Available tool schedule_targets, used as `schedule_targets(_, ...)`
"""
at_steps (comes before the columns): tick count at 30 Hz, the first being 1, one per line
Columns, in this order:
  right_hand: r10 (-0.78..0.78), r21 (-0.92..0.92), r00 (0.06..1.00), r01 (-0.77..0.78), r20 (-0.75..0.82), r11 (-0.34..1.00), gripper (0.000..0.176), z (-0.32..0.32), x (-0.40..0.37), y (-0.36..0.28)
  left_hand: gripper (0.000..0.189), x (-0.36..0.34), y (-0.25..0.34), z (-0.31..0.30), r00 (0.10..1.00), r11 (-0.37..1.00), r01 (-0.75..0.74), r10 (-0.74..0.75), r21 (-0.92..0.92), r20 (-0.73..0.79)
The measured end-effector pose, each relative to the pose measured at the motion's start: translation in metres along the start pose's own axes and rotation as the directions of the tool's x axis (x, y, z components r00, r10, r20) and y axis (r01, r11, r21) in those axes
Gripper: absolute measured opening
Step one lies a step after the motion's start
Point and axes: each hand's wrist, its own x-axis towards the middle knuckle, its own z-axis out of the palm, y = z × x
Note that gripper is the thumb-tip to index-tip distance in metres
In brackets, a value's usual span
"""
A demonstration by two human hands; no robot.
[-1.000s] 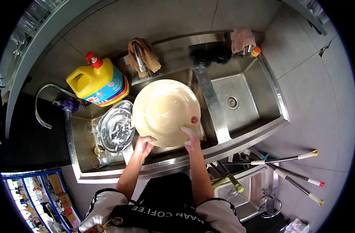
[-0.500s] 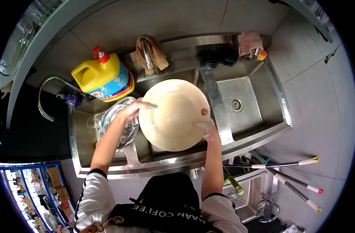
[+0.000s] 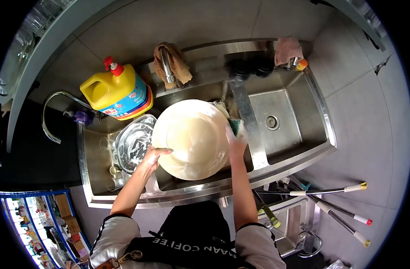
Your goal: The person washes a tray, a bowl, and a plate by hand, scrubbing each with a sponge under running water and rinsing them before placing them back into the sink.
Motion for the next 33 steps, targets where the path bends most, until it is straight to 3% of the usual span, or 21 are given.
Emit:
schedule_targets(1,0.003,-0.003,1.000,-0.003,0.007,1.000,0.022,0.003,-0.007,0.000,0.045,-0.004,0.000,0.001,0.998,0.999,-0.054,0.054,-0.009,-0.024)
schedule_targets(2,-0.315,-0.206,0.942,0.288,-0.116,0.935,0.023,0.006,-0.016,-0.002,0.042,-0.007,-0.001,0.000,0.998,0.999,-0.051,0.051,0.014,-0.047)
schedule_targets(3,-0.619,-0.422,0.768,0.512,-0.165,0.748,0.024,0.010,-0.026,-0.007,0.042,-0.009,-0.001,0.001,0.997,0.999,-0.053,0.054,0.011,-0.051)
schedule_targets(5,-0.640,-0.401,0.767,0.573,-0.043,0.714,0.029,0.017,-0.045,-0.019,0.039,-0.011,-0.003,0.005,0.989,0.996,-0.079,0.085,0.048,-0.118)
schedule_targets(7,-0.612,-0.724,0.695,0.634,0.378,0.272,0.037,0.019,-0.050,-0.010,0.036,-0.014,-0.007,0.008,0.985,0.995,-0.099,0.102,0.026,-0.141)
schedule_targets(8,-0.541,-0.783,0.788,0.523,0.294,0.335,0.036,0.026,-0.052,-0.010,0.035,-0.016,-0.007,0.012,0.979,0.992,-0.122,0.126,0.036,-0.162)
schedule_targets(9,-0.549,-0.781,0.781,0.530,0.297,0.331,0.036,0.031,-0.045,-0.007,0.034,-0.018,-0.008,0.015,0.971,0.988,-0.145,0.151,0.045,-0.185)
schedule_targets(11,-0.569,-0.863,0.817,0.351,0.093,0.363,0.033,0.043,-0.025,0.004,0.032,-0.018,-0.013,0.017,0.966,0.983,-0.173,0.182,0.065,-0.185)
schedule_targets(12,-0.638,-0.856,0.754,0.427,0.157,0.293,0.030,0.051,-0.011,0.006,0.030,-0.019,-0.015,0.019,0.969,0.978,-0.165,0.185,0.130,-0.161)
schedule_targets(15,-0.489,-0.756,0.833,0.490,0.259,0.434,0.028,0.086,0.009,0.039,0.027,-0.017,-0.021,0.024,0.971,0.966,-0.161,0.192,0.201,-0.144)
schedule_targets(17,-0.462,-0.693,0.716,0.673,0.523,0.259,0.028,0.102,0.002,0.017,0.034,-0.013,-0.025,0.024,0.985,0.993,-0.080,0.093,0.091,-0.142)
schedule_targets(18,-0.682,-0.562,0.536,0.798,0.498,0.217,0.032,0.104,-0.007,-0.011,0.034,-0.015,-0.024,0.029,0.980,0.996,-0.091,0.091,0.004,-0.177)
schedule_targets(19,-0.686,-0.562,0.531,0.800,0.498,0.211,0.032,0.097,-0.004,-0.003,0.034,-0.015,-0.025,0.027,0.980,0.995,-0.097,0.096,0.003,-0.173)
schedule_targets(21,-0.453,-0.709,0.721,0.664,0.524,0.238,0.038,0.065,-0.002,0.028,0.036,-0.014,-0.031,0.021,0.973,0.989,-0.145,0.136,-0.036,-0.185)
schedule_targets(22,-0.476,-0.730,0.760,0.614,0.443,0.301,0.037,0.053,-0.005,0.030,0.033,-0.013,-0.033,0.019,0.970,0.990,-0.143,0.140,0.000,-0.199)
schedule_targets(23,-0.470,-0.730,0.760,0.616,0.449,0.298,0.037,0.053,-0.020,0.039,0.033,-0.012,-0.035,0.017,0.970,0.990,-0.140,0.135,-0.007,-0.204)
schedule_targets(25,-0.576,-0.515,0.675,0.732,0.461,0.446,0.035,0.057,-0.048,0.059,0.026,-0.006,-0.040,0.021,0.964,0.985,-0.120,0.145,0.123,-0.222)
schedule_targets(29,-0.507,-0.492,0.653,0.757,0.563,0.429,0.033,0.050,-0.064,0.041,0.024,-0.011,-0.049,0.027,0.975,0.985,-0.111,0.134,0.129,-0.180)
schedule_targets(31,-0.276,-0.643,0.878,0.475,0.390,0.601,0.033,0.047,-0.037,0.066,0.022,-0.005,-0.065,0.029,0.970,0.975,-0.150,0.178,0.165,-0.166)
schedule_targets(32,-0.564,-0.568,0.757,0.637,0.330,0.521,0.032,0.055,-0.031,0.066,0.022,-0.001,-0.071,0.031,0.976,0.962,-0.112,0.153,0.250,-0.152)
schedule_targets(33,-0.566,-0.568,0.756,0.637,0.329,0.521,0.032,0.060,-0.034,0.066,0.022,0.004,-0.075,0.031,0.981,0.940,-0.079,0.133,0.332,-0.142)
